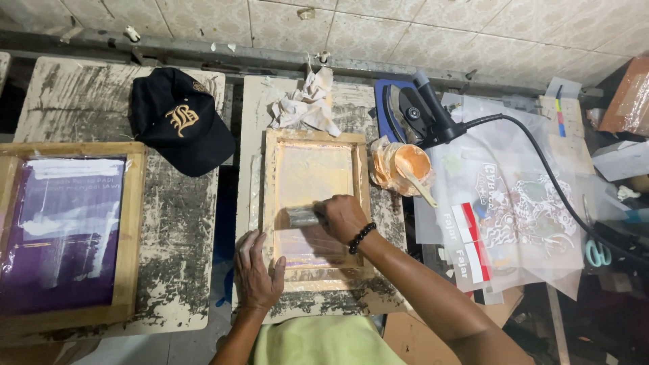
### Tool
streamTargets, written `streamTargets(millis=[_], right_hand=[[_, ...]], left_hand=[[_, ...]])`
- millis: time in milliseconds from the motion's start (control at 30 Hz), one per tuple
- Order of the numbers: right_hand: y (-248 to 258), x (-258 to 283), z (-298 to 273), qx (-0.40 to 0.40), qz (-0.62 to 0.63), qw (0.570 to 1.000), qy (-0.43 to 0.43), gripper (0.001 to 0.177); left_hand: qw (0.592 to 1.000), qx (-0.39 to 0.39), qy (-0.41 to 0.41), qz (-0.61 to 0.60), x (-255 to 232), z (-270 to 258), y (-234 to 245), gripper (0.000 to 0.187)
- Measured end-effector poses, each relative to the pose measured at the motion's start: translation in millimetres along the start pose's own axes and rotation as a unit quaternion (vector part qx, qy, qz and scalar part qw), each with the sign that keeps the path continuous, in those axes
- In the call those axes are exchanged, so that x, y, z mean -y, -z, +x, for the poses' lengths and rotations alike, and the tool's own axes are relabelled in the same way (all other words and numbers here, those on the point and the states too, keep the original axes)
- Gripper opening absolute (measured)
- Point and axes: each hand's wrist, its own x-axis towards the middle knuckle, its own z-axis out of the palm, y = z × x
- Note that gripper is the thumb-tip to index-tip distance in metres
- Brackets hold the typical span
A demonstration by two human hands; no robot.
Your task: The person uses a squeegee to spread orange ink across a screen printing frame placed on a workbench. They repeatedly pull the ink across the mesh to ensure even coverage. At one point, they use a wooden stick to scrape excess ink from the squeegee before resuming the spreading motion.
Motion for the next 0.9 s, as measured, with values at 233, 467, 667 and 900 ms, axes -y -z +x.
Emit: streamTargets(millis=[233,467,667,900], right_hand=[[-9,-40,55,-0.232,-0.041,0.972,0.003,0.014],[-42,-12,-3,-0.187,-0.020,0.982,0.031,0.036],[22,-45,57,-0.237,0.017,0.971,0.000,0.027],[-13,-90,113,-0.170,-0.041,0.985,0.003,0.019]], left_hand=[[1.000,-0.002,0.004,0.000,1,4,-4,0.059],[1.000,0.004,0.010,-0.006,1,3,-4,0.059],[1.000,-0.006,-0.013,0.000,-1,11,-3,0.061],[1.000,-0.015,0.000,-0.009,0,3,-4,0.062]])
